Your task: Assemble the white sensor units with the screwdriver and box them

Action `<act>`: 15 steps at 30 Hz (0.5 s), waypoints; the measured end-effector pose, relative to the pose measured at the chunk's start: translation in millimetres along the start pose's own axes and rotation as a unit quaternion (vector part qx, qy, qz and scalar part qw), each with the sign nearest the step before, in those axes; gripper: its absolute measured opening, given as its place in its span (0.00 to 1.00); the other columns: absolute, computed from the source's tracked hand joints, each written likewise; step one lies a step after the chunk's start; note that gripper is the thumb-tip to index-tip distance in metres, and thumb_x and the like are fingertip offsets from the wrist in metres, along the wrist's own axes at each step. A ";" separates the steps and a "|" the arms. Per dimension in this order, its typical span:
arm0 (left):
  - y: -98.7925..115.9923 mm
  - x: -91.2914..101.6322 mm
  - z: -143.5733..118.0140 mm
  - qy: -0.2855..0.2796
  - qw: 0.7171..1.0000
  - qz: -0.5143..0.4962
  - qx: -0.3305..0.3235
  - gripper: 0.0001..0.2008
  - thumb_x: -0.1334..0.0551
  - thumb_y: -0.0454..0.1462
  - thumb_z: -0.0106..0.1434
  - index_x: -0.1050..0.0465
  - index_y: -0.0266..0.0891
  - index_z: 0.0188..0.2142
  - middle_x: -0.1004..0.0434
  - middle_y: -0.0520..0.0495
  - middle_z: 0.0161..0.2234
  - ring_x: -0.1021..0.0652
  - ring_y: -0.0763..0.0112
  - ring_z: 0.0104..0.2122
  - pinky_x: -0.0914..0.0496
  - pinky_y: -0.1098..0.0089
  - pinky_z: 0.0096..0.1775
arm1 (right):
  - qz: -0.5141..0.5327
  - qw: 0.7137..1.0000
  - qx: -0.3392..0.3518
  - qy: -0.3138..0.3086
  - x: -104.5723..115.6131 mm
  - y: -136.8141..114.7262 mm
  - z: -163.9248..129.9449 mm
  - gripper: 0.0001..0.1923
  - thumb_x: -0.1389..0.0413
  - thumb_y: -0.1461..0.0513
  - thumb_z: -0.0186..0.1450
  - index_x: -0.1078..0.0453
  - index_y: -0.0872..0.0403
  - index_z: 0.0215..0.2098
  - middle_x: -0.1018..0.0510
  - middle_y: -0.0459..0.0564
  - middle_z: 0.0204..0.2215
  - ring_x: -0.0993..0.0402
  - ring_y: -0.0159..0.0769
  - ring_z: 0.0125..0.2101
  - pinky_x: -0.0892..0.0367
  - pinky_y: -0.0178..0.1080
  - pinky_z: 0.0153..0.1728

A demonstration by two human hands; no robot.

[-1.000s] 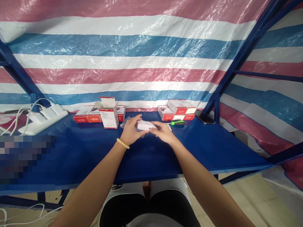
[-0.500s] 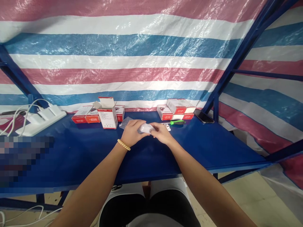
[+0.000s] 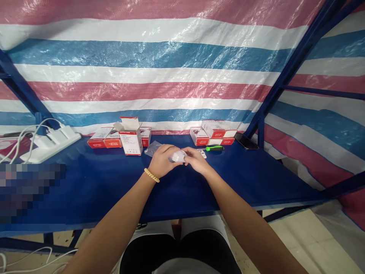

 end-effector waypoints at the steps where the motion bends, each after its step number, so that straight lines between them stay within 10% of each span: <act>1: -1.8 1.2 0.1 0.011 1.000 -0.004 0.002 0.21 0.29 0.48 0.53 0.25 0.40 0.42 0.22 0.44 0.42 0.22 0.61 0.43 0.27 0.61 0.47 | 0.006 1.000 0.004 -0.005 0.7 -0.8 -0.1 0.19 0.47 0.64 0.49 0.26 0.54 0.39 0.22 0.47 0.32 0.29 0.32 0.28 0.34 0.34 0.24; 15: -12.7 7.1 -0.4 0.037 0.997 -0.037 0.062 0.30 0.24 0.40 0.43 0.31 0.39 0.45 0.22 0.45 0.41 0.21 0.63 0.40 0.26 0.64 0.40 | 0.035 0.998 0.015 0.056 8.7 -0.2 -0.6 0.24 0.36 0.61 0.47 0.23 0.55 0.44 0.19 0.51 0.43 0.24 0.43 0.43 0.31 0.44 0.45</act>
Point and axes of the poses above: each hand's wrist, its own z-axis towards the middle knuckle, its own x-axis out of the back of the hand, y = z × x, the point moved 4 cm from there along z, towards the middle knuckle
